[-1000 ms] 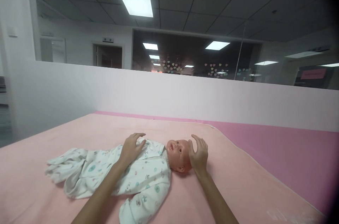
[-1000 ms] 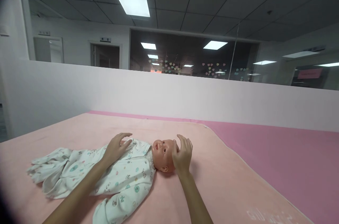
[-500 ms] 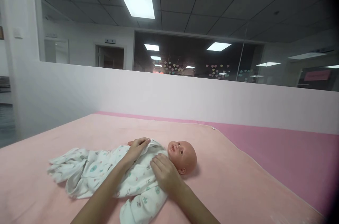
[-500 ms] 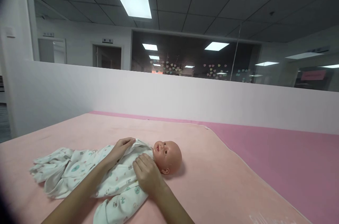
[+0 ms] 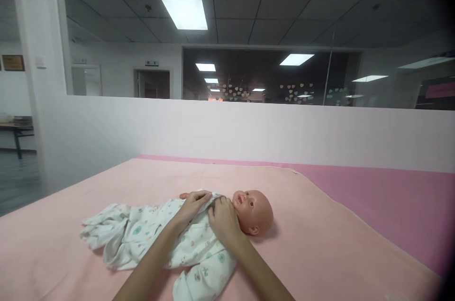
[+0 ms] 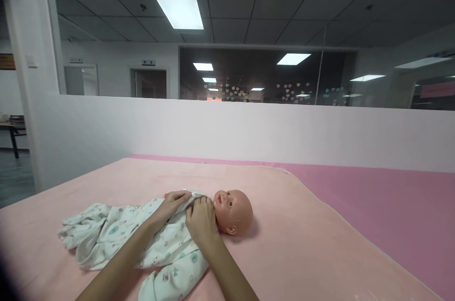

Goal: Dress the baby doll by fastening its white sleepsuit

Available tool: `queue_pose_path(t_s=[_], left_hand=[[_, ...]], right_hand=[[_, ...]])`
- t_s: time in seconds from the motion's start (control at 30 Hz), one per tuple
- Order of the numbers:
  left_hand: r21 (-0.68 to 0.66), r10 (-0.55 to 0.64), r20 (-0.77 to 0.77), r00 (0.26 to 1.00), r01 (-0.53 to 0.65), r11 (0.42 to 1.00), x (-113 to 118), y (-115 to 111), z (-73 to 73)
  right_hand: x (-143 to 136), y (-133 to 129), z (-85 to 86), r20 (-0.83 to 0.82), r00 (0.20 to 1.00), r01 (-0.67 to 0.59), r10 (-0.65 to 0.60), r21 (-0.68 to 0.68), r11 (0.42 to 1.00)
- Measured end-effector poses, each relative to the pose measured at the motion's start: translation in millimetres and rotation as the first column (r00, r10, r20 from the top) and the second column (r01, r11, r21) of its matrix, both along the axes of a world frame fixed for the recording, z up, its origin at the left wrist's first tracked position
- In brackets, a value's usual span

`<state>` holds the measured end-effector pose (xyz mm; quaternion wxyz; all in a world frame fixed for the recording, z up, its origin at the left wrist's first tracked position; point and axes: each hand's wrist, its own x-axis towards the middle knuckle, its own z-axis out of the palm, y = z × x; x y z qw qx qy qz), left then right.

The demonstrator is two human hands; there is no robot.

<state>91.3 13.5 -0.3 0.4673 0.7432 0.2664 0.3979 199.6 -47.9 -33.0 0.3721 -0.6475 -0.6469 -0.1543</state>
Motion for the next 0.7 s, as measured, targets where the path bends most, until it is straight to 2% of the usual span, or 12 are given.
queue_pose_path(t_s=[0.1,0.23,0.37,0.47,0.57,0.63,0.7], left_hand=[[-0.020,0.010,-0.007,1.000,-0.011,1.000,-0.6,-0.9,0.3],[-0.034,0.057,0.020,0.998,-0.057,0.998,-1.9,-0.2,-0.9],[-0.061,0.060,0.054,0.997,-0.057,0.997,-1.9,5.1,-5.1],[-0.067,0.081,0.089,0.993,-0.075,0.995,-0.9,9.3,-8.9],[-0.048,0.095,0.062,0.994,-0.092,0.995,0.1,9.0,-10.7],[-0.006,0.073,-0.020,0.997,-0.073,0.997,0.3,5.6,-10.0],[0.057,0.028,-0.115,0.993,-0.021,0.998,-0.2,0.6,-8.1]], right_hand=[[-2.0,1.7,-0.8,-0.013,0.999,0.035,-0.035,0.010,0.999],[1.0,-0.4,-5.2,-0.043,0.999,-0.004,0.008,0.095,0.995],[10.1,-5.9,2.1,-0.119,0.984,-0.107,0.132,0.194,0.975],[21.5,-14.8,18.1,-0.261,0.929,-0.160,0.261,0.354,0.921],[36.7,-23.0,33.0,-0.527,0.776,-0.069,0.346,0.475,0.877],[47.3,-25.1,38.1,-0.684,0.610,0.012,0.399,0.512,0.859],[56.7,-24.6,39.9,-0.767,0.454,0.064,0.454,0.536,0.842]])
